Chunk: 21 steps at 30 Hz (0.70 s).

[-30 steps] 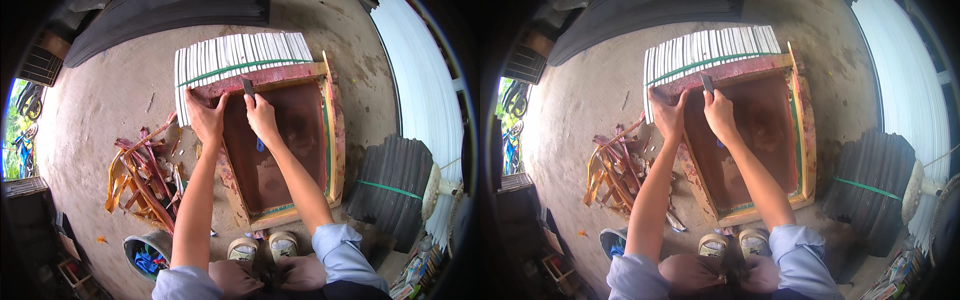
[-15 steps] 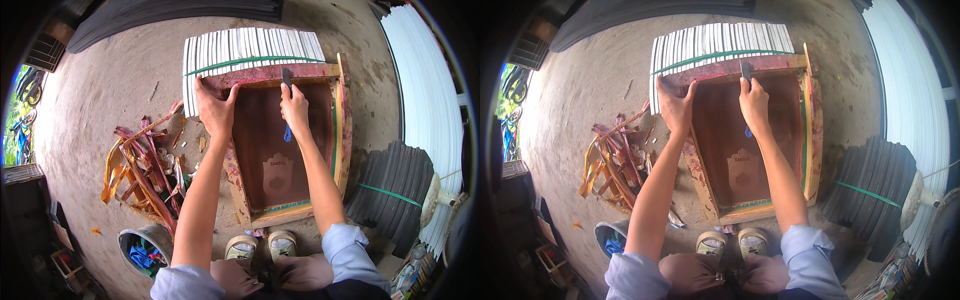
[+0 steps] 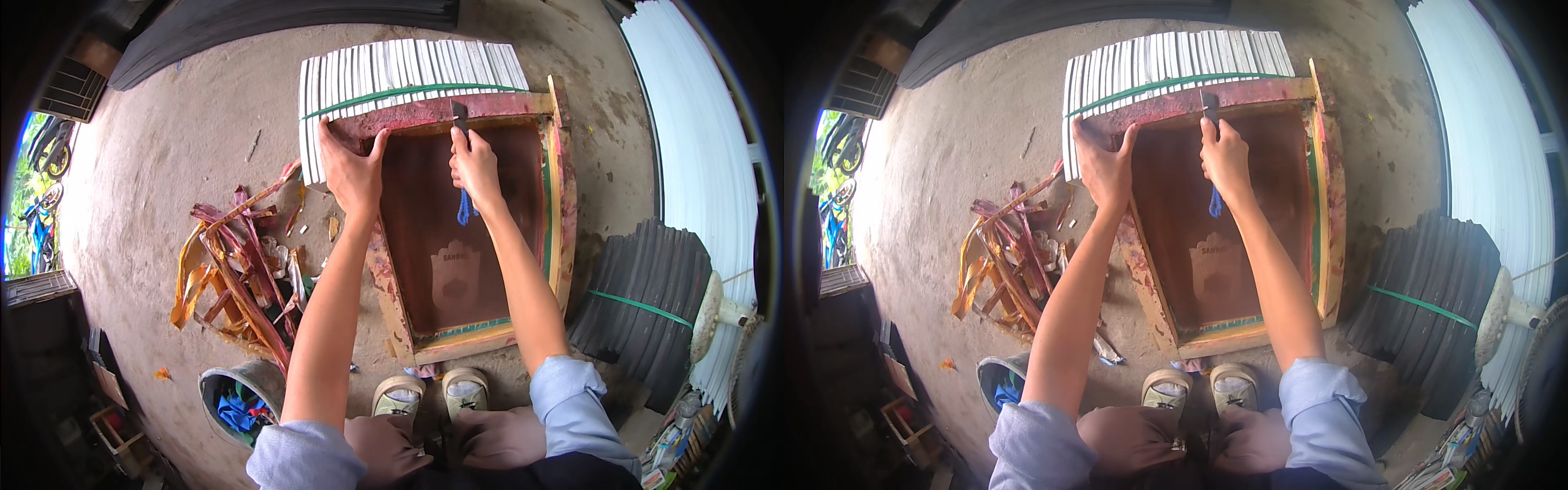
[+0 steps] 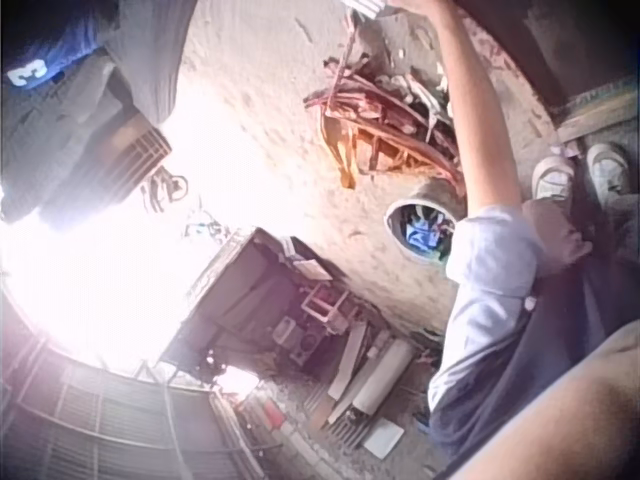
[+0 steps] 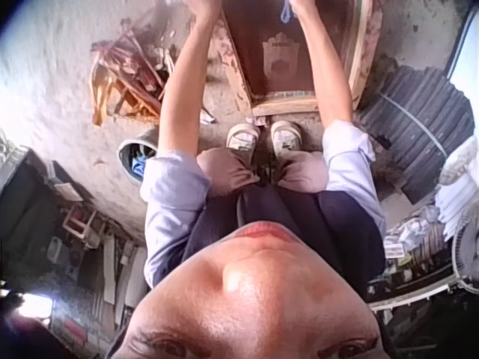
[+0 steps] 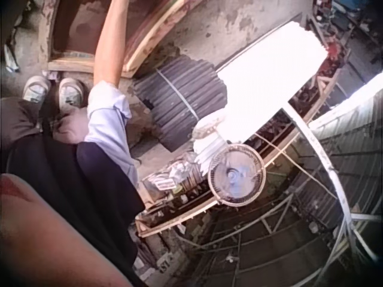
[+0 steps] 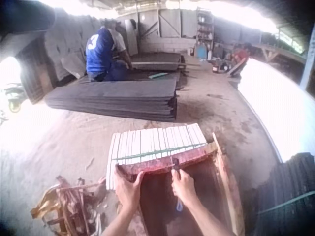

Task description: The person scrapes and sands a wooden frame with a utility knife and sandpaper, then wipes the surface with a cloth. The person flips the frame to work on different sides and continues scraping and sanding the edges and interior surfaces.

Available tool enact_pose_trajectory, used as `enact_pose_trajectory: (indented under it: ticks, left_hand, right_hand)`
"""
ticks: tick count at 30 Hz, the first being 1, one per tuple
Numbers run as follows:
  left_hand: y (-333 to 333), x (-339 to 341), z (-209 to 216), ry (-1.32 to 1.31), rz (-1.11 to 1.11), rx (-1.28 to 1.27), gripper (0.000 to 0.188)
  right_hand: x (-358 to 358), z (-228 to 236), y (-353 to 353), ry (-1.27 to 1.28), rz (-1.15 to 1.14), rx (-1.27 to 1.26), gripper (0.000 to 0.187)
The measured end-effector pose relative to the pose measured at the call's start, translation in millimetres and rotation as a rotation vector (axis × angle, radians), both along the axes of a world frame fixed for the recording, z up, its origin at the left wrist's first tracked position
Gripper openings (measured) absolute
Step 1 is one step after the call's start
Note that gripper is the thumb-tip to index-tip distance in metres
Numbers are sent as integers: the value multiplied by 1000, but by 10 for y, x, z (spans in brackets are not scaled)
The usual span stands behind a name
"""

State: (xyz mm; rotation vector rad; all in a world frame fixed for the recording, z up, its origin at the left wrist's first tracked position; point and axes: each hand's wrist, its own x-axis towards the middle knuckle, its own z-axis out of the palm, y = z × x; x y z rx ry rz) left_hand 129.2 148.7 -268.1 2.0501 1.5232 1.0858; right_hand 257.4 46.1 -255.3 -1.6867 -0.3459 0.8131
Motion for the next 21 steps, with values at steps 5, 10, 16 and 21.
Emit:
enact_pose_trajectory:
  ticks: [5, 10, 16, 21]
  left_hand:
    - [-5, 17, 21, -7, 3, 18, 96]
    - [1, -35, -10, 2, -2, -7, 97]
    - [-32, 8, 3, 6, -9, 27, 98]
    - [-7, -10, -27, 25, 20, 15, 96]
  right_hand:
    - [-20, 32, -12, -21, -7, -37, 37]
    - [-83, -57, 19, -104, -5, -26, 38]
    - [-53, 10, 58, 71, -43, 28, 38]
    - [-106, 24, 4, -25, 19, -36, 36]
